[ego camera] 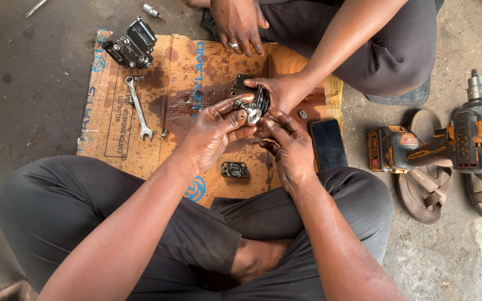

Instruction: Manually disassembling and inspecting internal engine or pump components.

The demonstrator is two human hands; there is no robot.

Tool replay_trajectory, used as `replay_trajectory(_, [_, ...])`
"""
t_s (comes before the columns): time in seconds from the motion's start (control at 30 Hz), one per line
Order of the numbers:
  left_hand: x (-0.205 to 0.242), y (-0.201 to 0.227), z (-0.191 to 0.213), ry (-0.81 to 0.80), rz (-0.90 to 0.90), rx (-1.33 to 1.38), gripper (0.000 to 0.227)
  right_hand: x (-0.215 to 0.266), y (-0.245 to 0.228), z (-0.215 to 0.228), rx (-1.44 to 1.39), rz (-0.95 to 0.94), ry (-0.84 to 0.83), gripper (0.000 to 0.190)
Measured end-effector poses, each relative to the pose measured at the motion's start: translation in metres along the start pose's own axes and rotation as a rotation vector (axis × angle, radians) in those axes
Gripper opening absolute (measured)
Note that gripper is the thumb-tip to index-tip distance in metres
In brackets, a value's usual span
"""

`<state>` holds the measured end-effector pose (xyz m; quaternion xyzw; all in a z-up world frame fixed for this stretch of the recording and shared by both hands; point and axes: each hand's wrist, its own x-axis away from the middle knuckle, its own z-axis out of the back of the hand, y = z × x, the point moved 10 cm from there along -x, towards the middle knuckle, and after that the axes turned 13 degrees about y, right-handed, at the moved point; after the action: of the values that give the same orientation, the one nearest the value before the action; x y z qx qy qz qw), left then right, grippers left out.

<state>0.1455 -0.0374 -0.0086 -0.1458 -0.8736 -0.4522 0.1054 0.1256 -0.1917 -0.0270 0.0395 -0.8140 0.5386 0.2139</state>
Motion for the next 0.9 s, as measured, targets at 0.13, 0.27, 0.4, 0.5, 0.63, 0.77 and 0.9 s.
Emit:
replay_trajectory(0.13, [0.008,-0.001,-0.005,0.056,0.062,-0.107,0.045,0.006,-0.024,-0.002,0.091,0.363,-0.045,0.039])
replay_trajectory(0.27, [-0.002,-0.018,0.009,0.069,0.057,-0.188,0.044,0.019,-0.03,-0.024,0.267,0.541,-0.121,0.034])
replay_trajectory(0.4, [-0.023,-0.025,0.02,0.115,-0.107,-0.261,0.034,0.002,-0.026,-0.021,0.337,0.52,-0.045,0.026])
replay_trajectory(0.5, [-0.018,-0.011,0.022,0.228,-0.181,-0.408,0.031,-0.014,-0.015,-0.024,0.324,0.445,-0.056,0.026])
replay_trajectory(0.63, [-0.019,0.0,0.034,0.386,-0.254,-0.866,0.035,-0.021,-0.012,-0.029,0.407,0.33,-0.018,0.025])
replay_trajectory(0.77, [-0.016,0.017,0.026,0.4,-0.267,-1.028,0.035,-0.022,-0.024,-0.038,0.408,0.265,-0.028,0.024])
replay_trajectory(0.9, [-0.006,0.037,0.018,0.414,-0.266,-1.045,0.035,-0.023,-0.028,-0.043,0.461,0.201,-0.013,0.024])
